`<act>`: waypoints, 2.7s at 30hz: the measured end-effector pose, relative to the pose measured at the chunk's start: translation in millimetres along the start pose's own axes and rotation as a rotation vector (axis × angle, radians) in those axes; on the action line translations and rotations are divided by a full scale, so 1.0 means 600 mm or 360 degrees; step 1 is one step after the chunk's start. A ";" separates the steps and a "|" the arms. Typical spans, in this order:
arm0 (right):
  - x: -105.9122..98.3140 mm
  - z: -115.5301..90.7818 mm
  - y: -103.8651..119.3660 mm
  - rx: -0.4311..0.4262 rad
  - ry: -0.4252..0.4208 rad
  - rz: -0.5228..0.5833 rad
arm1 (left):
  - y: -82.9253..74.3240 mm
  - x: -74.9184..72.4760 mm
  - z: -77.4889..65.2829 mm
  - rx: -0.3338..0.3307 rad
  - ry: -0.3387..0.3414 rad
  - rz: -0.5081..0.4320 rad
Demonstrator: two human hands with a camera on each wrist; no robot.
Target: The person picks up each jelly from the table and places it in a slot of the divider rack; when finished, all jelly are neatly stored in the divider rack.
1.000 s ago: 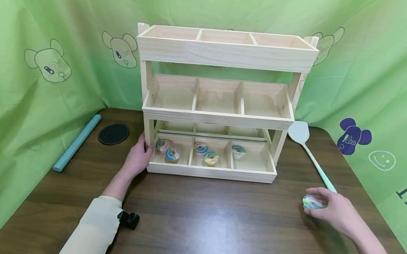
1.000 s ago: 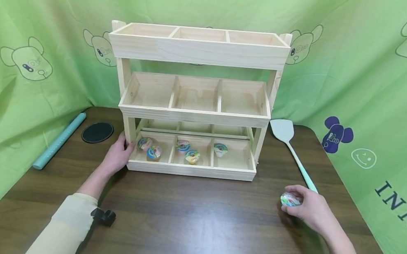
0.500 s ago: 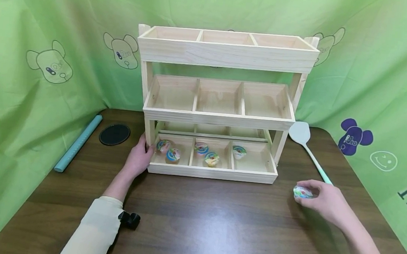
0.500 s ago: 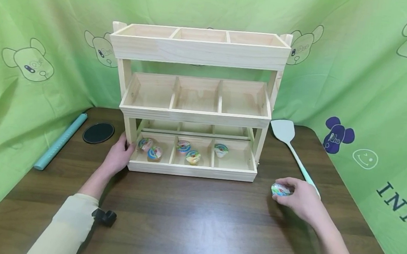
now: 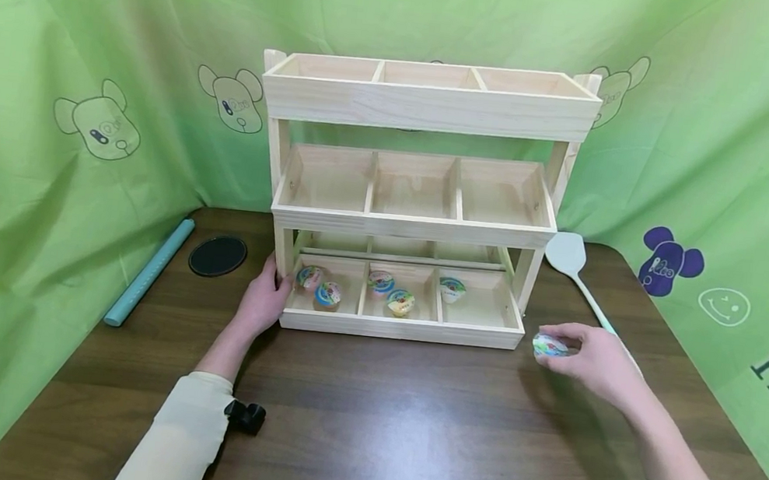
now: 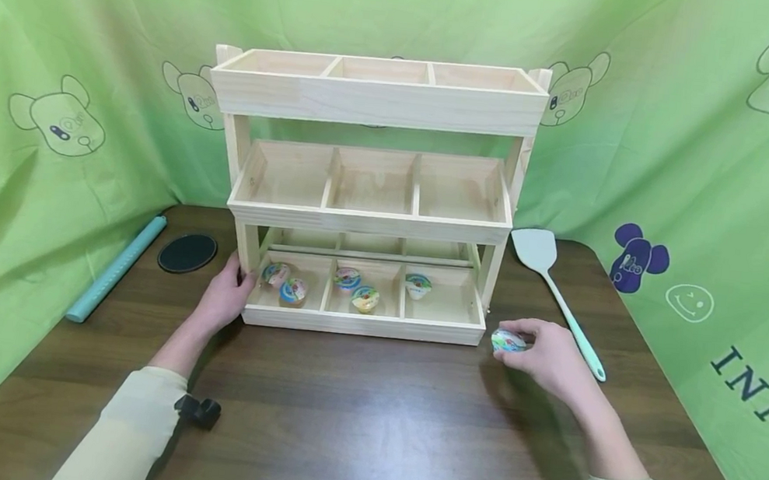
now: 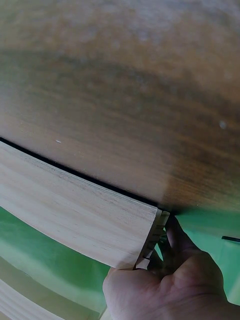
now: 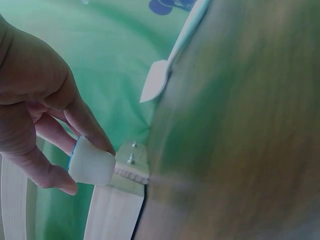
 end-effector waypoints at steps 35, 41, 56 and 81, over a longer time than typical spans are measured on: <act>0.031 0.111 0.080 -0.0135 -0.0024 0.0218 | 0.004 0.002 0.001 0.0007 -0.0009 -0.0024; 0.049 0.128 0.085 -0.0114 0.0002 0.0227 | 0.001 0.001 0.000 0.0018 -0.0009 -0.0022; 0.081 0.155 0.088 -0.0069 0.0064 0.0225 | -0.002 0.000 0.000 0.0024 -0.0016 -0.0038; 0.097 0.153 0.092 -0.0063 0.0152 0.0266 | -0.003 0.005 0.006 0.0034 -0.0007 0.0000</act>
Point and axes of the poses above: each hand's wrist, its own z-axis towards the middle knuckle, its own x-axis out of the palm, y = z × x, the point moved 7 cm from there along z, towards the middle knuckle, and after that the axes turned 14 degrees about -z, right-handed, at the moved point
